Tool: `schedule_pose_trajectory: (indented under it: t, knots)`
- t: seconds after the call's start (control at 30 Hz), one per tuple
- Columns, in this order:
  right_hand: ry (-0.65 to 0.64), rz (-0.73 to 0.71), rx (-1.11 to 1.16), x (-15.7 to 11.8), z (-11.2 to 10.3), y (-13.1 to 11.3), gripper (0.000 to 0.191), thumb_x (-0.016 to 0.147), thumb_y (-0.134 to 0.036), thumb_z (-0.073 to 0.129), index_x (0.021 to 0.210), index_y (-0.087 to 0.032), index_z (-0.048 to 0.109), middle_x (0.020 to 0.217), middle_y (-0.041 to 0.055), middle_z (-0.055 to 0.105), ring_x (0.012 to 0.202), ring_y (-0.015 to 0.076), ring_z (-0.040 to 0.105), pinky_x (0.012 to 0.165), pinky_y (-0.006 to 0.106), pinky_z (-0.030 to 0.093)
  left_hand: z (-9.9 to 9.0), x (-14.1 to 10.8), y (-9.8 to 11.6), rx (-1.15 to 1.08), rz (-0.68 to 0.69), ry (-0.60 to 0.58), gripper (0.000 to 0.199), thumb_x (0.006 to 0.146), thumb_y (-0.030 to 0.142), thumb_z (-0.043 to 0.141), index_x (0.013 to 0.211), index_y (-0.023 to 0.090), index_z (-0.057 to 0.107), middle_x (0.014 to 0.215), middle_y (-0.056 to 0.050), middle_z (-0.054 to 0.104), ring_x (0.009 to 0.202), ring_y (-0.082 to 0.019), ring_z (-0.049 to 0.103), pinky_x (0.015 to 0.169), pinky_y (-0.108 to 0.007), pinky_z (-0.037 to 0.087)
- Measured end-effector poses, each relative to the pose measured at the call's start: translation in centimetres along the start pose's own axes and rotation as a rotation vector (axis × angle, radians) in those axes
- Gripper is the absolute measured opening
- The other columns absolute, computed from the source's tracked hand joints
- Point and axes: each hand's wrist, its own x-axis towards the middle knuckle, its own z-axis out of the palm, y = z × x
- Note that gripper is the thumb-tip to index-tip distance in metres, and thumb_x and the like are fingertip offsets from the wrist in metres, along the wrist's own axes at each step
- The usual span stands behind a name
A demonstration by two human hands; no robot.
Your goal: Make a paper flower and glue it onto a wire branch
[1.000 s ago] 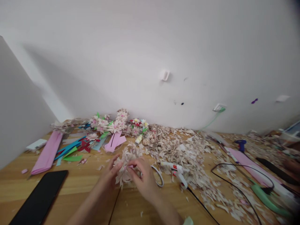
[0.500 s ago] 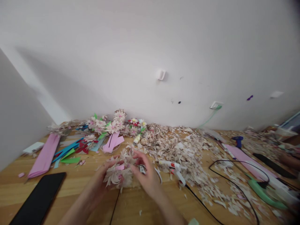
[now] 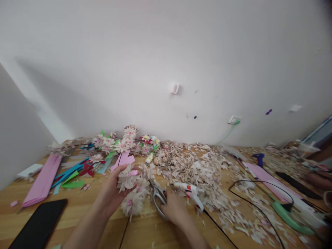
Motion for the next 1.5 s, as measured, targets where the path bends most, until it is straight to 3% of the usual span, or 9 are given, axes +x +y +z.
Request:
schedule_pose_trajectory:
  t: [0.17, 0.4, 0.67, 0.83, 0.93, 1.03, 1.13, 1.33, 1.5]
  knots:
    - [-0.058, 0.078, 0.107, 0.0, -2.0, 2.0, 0.009, 0.066, -0.025, 0.053, 0.061, -0.020, 0.059, 0.069, 0.0081, 0.068, 0.069, 0.0256, 0.063, 0.061, 0.032, 0.041, -0.3, 0.1, 1.6, -0.120, 0.066, -0.005, 0.018, 0.079, 0.020, 0.048, 0.083, 0.013, 0.065, 0.075, -0.009, 0.070, 0.065, -0.019, 0.067, 0.052, -0.029, 0.056]
    - [-0.374, 0.193, 0.797, -1.5, -2.8, 2.9, 0.011, 0.066, -0.025, 0.040, 0.072, -0.023, 0.049, 0.047, -0.0041, 0.053, 0.043, 0.0157, 0.054, 0.043, 0.024, 0.037, -0.6, 0.9, 2.8, -0.251, 0.150, -0.011, 0.022, 0.080, 0.021, 0.044, 0.086, 0.013, 0.063, 0.084, -0.011, 0.070, 0.076, -0.021, 0.067, 0.063, -0.034, 0.058]
    - [-0.017, 0.028, 0.281, 0.6, -1.6, -0.1, 0.016, 0.071, -0.020, 0.052, 0.087, -0.020, 0.051, 0.075, 0.0042, 0.065, 0.070, 0.0221, 0.062, 0.062, 0.028, 0.041, -0.3, 1.1, 2.0, -0.213, 0.164, 0.023, 0.020, 0.079, 0.021, 0.047, 0.087, 0.012, 0.063, 0.088, -0.012, 0.069, 0.077, -0.022, 0.067, 0.064, -0.036, 0.058]
    - [0.010, 0.074, -0.130, 0.8, -2.2, -1.1, 0.020, 0.080, -0.022, 0.049, 0.099, -0.017, 0.052, 0.079, 0.0121, 0.068, 0.073, 0.0280, 0.064, 0.062, 0.031, 0.040, -0.6, 1.8, 1.7, -0.207, 0.164, 0.037, 0.015, 0.077, 0.017, 0.049, 0.083, 0.013, 0.063, 0.085, -0.008, 0.070, 0.072, -0.020, 0.067, 0.065, -0.039, 0.058]
    - [0.088, -0.025, -0.226, 0.8, -3.2, -0.7, 0.026, 0.078, -0.017, 0.049, 0.103, -0.015, 0.051, 0.092, 0.0150, 0.066, 0.088, 0.0297, 0.062, 0.071, 0.033, 0.041, -0.6, 2.1, 1.6, -0.209, 0.150, 0.059, 0.011, 0.077, 0.014, 0.050, 0.077, 0.013, 0.062, 0.078, -0.006, 0.069, 0.065, -0.017, 0.066, 0.064, -0.038, 0.059]
    - [0.193, -0.084, -0.156, 1.0, -3.6, 0.0, 0.032, 0.076, -0.014, 0.047, 0.108, -0.012, 0.049, 0.104, 0.0172, 0.062, 0.098, 0.0298, 0.057, 0.079, 0.035, 0.041, -0.6, 2.3, 1.4, -0.198, 0.147, 0.059, 0.012, 0.077, 0.015, 0.049, 0.076, 0.013, 0.061, 0.076, -0.006, 0.068, 0.062, -0.015, 0.065, 0.062, -0.036, 0.059]
    - [0.244, 0.005, 0.052, 1.5, -2.7, 0.3, 0.028, 0.076, -0.019, 0.046, 0.103, -0.015, 0.049, 0.095, 0.0134, 0.064, 0.086, 0.0269, 0.060, 0.072, 0.034, 0.043, -0.4, 2.5, 1.0, -0.176, 0.134, 0.066, 0.013, 0.078, 0.016, 0.049, 0.079, 0.013, 0.062, 0.075, -0.005, 0.068, 0.061, -0.015, 0.065, 0.059, -0.033, 0.058]
    - [0.119, -0.048, 0.700, 1.9, 0.9, -1.4, 0.023, 0.073, -0.040, 0.054, 0.082, -0.021, 0.046, 0.069, -0.0009, 0.057, 0.064, 0.0177, 0.056, 0.060, 0.028, 0.045, -0.3, 3.3, -0.1, -0.116, 0.128, 0.110, 0.015, 0.079, 0.014, 0.047, 0.075, 0.014, 0.062, 0.066, -0.002, 0.067, 0.050, -0.011, 0.061, 0.046, -0.022, 0.052]
    - [-0.024, -0.097, 0.529, 0.6, 1.1, -2.8, 0.036, 0.068, -0.036, 0.065, 0.094, -0.021, 0.045, 0.075, 0.0019, 0.061, 0.066, 0.0204, 0.058, 0.059, 0.029, 0.042, 0.2, 3.3, -0.6, -0.115, 0.147, 0.122, 0.017, 0.080, 0.017, 0.046, 0.074, 0.016, 0.061, 0.059, 0.001, 0.065, 0.046, -0.010, 0.058, 0.044, -0.020, 0.047]
